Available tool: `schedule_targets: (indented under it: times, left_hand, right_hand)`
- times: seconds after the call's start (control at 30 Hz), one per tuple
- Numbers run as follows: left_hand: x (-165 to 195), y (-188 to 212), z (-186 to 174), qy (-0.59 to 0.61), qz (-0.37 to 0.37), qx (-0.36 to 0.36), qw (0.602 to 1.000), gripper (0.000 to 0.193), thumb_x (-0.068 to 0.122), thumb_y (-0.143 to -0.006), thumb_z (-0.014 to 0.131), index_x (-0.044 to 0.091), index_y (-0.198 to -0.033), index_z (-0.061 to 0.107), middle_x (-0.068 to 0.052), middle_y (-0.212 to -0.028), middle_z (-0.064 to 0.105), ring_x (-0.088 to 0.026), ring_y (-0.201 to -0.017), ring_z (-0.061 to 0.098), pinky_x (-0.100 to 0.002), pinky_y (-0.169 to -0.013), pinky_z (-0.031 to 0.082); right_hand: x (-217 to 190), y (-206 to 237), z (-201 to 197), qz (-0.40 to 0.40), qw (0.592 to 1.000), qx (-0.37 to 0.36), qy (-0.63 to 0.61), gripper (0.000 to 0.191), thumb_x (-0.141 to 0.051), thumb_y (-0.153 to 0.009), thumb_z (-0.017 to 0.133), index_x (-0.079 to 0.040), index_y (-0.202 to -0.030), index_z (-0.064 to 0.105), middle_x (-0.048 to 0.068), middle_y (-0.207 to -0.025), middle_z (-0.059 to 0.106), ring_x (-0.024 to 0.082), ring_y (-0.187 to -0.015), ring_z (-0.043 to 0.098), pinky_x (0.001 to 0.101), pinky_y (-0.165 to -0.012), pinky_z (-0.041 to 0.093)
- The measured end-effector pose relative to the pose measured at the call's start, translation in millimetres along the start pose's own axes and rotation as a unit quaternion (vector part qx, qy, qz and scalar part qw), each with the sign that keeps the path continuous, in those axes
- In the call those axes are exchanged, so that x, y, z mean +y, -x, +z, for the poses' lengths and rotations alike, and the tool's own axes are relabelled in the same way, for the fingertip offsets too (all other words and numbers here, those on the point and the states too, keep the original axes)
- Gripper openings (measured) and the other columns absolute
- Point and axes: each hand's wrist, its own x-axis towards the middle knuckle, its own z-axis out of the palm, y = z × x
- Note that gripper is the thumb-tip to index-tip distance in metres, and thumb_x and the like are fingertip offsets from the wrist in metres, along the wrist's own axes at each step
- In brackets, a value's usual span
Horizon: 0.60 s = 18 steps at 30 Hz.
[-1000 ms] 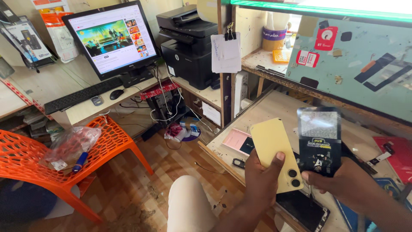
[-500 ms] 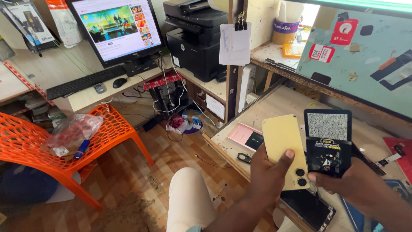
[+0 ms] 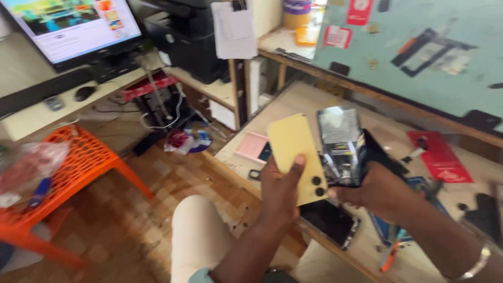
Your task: The person sits at a repair bench holding a yellow smartphone, pries along its edge with a thin tool, removes the back cover, and then uses a screwdriver on the exposed internal components while other phones and repair tools lie on the bench.
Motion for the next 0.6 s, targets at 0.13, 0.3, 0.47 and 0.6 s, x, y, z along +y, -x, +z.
schedule_targets:
  times: [0.13,0.3,0.47,0.6]
  left_hand:
    - [3,-1,4,-0.005,0.008,-0.005,1.000,0.030,0.015,-0.095,0.073,-0.001,-0.118,0.062,-0.008,-0.106,0.072,-0.013,-0.092,0.069,-0.030,-0.082,0.058]
    - [15,-6,16,0.027,0.010,0.032,0.999,0.031,0.022,-0.099,0.072,-0.001,-0.117,0.061,-0.006,-0.098,0.067,-0.015,-0.081,0.064,-0.033,-0.069,0.055]
    - [21,-10,16,0.028,0.016,0.051,0.998,0.037,0.026,-0.093,0.070,0.003,-0.120,0.061,-0.007,-0.101,0.069,-0.016,-0.086,0.069,-0.032,-0.074,0.059]
    - [16,-10,10,0.055,0.039,0.046,0.997,0.035,0.021,-0.098,0.073,0.001,-0.122,0.058,-0.007,-0.106,0.068,-0.015,-0.090,0.066,-0.032,-0.079,0.057]
  right_hand:
    - [-4,4,-2,-0.024,0.996,-0.029,-0.075,0.030,-0.023,-0.072,0.091,0.002,-0.078,0.074,0.007,-0.063,0.068,0.018,-0.055,0.060,0.0375,-0.054,0.049]
    - [-28,37,35,-0.069,0.980,-0.053,0.176,0.037,-0.031,-0.070,0.091,-0.008,-0.096,0.077,0.009,-0.069,0.074,0.017,-0.063,0.070,0.0340,-0.066,0.056]
    - [-40,43,9,0.064,0.979,-0.009,0.196,0.047,-0.040,-0.075,0.096,0.000,-0.086,0.074,0.012,-0.074,0.074,0.018,-0.070,0.069,0.0356,-0.073,0.056]
    - [-32,32,-18,-0.032,0.997,0.063,0.010,0.032,-0.028,-0.073,0.089,-0.006,-0.091,0.074,0.006,-0.070,0.073,0.015,-0.064,0.064,0.0341,-0.063,0.054]
